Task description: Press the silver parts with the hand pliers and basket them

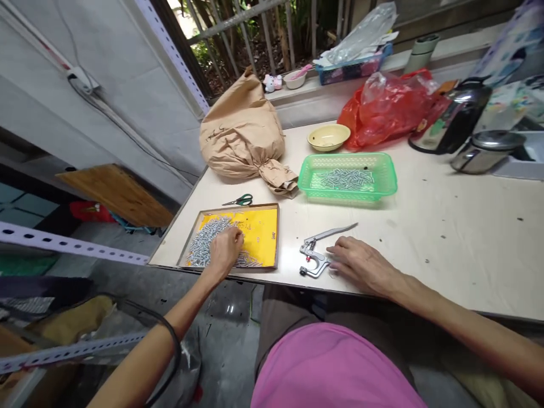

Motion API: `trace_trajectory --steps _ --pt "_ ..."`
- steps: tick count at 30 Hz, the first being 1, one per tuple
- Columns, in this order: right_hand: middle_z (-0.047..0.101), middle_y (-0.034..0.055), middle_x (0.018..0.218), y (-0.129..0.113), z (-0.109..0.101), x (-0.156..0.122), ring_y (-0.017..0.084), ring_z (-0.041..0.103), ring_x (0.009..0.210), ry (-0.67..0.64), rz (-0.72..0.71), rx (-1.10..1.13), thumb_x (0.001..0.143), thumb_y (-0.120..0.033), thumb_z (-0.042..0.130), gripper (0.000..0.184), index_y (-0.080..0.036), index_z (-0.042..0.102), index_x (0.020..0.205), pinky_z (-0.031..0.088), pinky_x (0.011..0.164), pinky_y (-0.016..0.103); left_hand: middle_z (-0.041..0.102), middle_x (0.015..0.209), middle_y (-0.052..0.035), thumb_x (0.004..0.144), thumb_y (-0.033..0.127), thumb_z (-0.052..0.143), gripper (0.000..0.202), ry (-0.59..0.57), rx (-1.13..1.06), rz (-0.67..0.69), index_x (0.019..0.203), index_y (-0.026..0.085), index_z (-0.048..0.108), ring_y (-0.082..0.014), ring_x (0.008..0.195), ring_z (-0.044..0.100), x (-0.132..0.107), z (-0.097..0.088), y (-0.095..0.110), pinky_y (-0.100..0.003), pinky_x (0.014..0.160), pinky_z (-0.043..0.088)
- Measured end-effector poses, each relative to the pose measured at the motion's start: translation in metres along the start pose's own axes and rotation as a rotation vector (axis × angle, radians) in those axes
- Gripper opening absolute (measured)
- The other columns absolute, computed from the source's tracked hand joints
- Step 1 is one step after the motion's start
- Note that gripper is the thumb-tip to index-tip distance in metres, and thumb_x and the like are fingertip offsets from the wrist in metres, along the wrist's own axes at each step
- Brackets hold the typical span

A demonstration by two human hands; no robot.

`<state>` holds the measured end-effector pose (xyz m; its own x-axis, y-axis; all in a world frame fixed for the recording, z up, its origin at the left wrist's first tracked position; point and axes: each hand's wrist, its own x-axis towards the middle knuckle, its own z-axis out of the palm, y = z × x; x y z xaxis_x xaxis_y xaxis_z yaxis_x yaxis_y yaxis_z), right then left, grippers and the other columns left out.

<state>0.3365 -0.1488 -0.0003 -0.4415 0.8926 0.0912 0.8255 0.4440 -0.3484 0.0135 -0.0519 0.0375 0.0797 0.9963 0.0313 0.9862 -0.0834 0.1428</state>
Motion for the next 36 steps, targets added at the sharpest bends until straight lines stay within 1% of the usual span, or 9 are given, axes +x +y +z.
trace_trajectory --steps 2,5,7,10,14,19,29,33,36 --pt "0.059 0.0088 0.09 -0.001 0.002 -0.005 0.019 0.055 0.082 -0.085 0.041 -0.035 0.091 -0.025 0.049 0.017 -0.017 0.063 0.085 0.041 0.072 0.03 0.066 0.073 -0.0033 0.082 0.028 0.054 0.019 -0.106 -0.365 -0.033 0.085 0.016 0.068 -0.0142 0.064 0.061 -0.011 0.002 0.027 -0.023 0.06 0.047" --pt "0.059 0.0085 0.087 0.005 0.005 -0.004 0.019 0.053 0.08 -0.116 0.074 -0.105 0.093 -0.021 0.044 0.021 -0.016 0.062 0.083 0.036 0.071 0.031 0.057 0.054 0.0023 0.079 0.032 0.06 0.02 -0.381 -0.85 -0.119 0.084 0.013 0.066 -0.0083 0.043 0.05 -0.031 0.016 0.072 -0.019 0.042 0.04" --pt "0.059 0.0084 0.088 0.012 0.008 -0.002 0.019 0.052 0.081 -0.092 0.08 -0.159 0.094 -0.019 0.043 0.021 -0.016 0.062 0.085 0.033 0.071 0.031 0.053 0.048 0.0042 0.077 0.03 0.064 0.019 -0.489 -0.97 -0.164 0.081 0.011 0.064 -0.0065 0.038 0.047 -0.041 0.03 0.097 -0.017 0.039 0.037" --pt "0.059 0.0082 0.09 0.021 0.014 0.0 0.019 0.051 0.083 -0.058 0.073 -0.203 0.093 -0.015 0.042 0.019 -0.017 0.06 0.086 0.03 0.071 0.032 0.052 0.044 0.0052 0.078 0.027 0.065 0.016 -0.549 -0.989 -0.242 0.075 0.011 0.062 -0.0055 0.033 0.044 -0.045 0.046 0.117 -0.017 0.036 0.035" --pt "0.059 0.0075 0.09 0.024 0.017 0.0 0.019 0.051 0.082 -0.053 0.08 -0.203 0.094 -0.014 0.041 0.02 -0.017 0.059 0.086 0.029 0.07 0.032 0.051 0.043 0.0051 0.079 0.026 0.065 0.02 -0.606 -0.989 -0.276 0.067 0.01 0.06 -0.0045 0.032 0.044 -0.044 0.053 0.126 -0.016 0.035 0.032" --pt "0.059 0.0065 0.091 0.021 0.014 -0.001 0.019 0.053 0.082 -0.042 0.102 -0.185 0.095 -0.016 0.039 0.021 -0.017 0.059 0.088 0.031 0.072 0.033 0.052 0.042 0.0051 0.08 0.029 0.065 0.02 -0.669 -0.922 -0.358 0.072 0.01 0.061 -0.0065 0.032 0.046 -0.045 0.053 0.131 -0.017 0.034 0.03" --pt "0.06 0.0085 0.093 0.011 0.002 0.001 0.02 0.054 0.085 -0.113 0.146 -0.184 0.091 -0.009 0.041 0.019 -0.016 0.059 0.089 0.035 0.073 0.032 0.048 0.039 0.0065 0.078 0.025 0.064 0.021 -0.729 -0.73 -0.249 0.062 0.013 0.058 -0.0067 0.032 0.046 -0.036 0.053 0.131 -0.017 0.036 0.036" --pt "0.06 0.0117 0.105 0.015 -0.002 0.0 0.023 0.053 0.097 -0.074 0.138 -0.133 0.089 -0.023 0.051 0.014 -0.016 0.06 0.098 0.038 0.08 0.034 0.044 0.038 0.0069 0.077 0.028 0.065 0.028 -0.742 -0.712 -0.248 0.056 0.014 0.054 -0.0059 0.031 0.042 -0.034 0.054 0.13 -0.018 0.037 0.036" --pt "0.041 0.0179 0.139 0.029 -0.005 0.006 0.033 0.039 0.123 -0.012 0.115 -0.129 0.075 -0.042 0.069 0.061 -0.017 0.048 0.126 0.036 0.092 0.044 0.043 0.038 0.0077 0.075 0.03 0.067 0.027 -0.734 -0.751 -0.263 0.057 0.013 0.056 -0.0048 0.031 0.039 -0.035 0.057 0.128 -0.018 0.037 0.035"
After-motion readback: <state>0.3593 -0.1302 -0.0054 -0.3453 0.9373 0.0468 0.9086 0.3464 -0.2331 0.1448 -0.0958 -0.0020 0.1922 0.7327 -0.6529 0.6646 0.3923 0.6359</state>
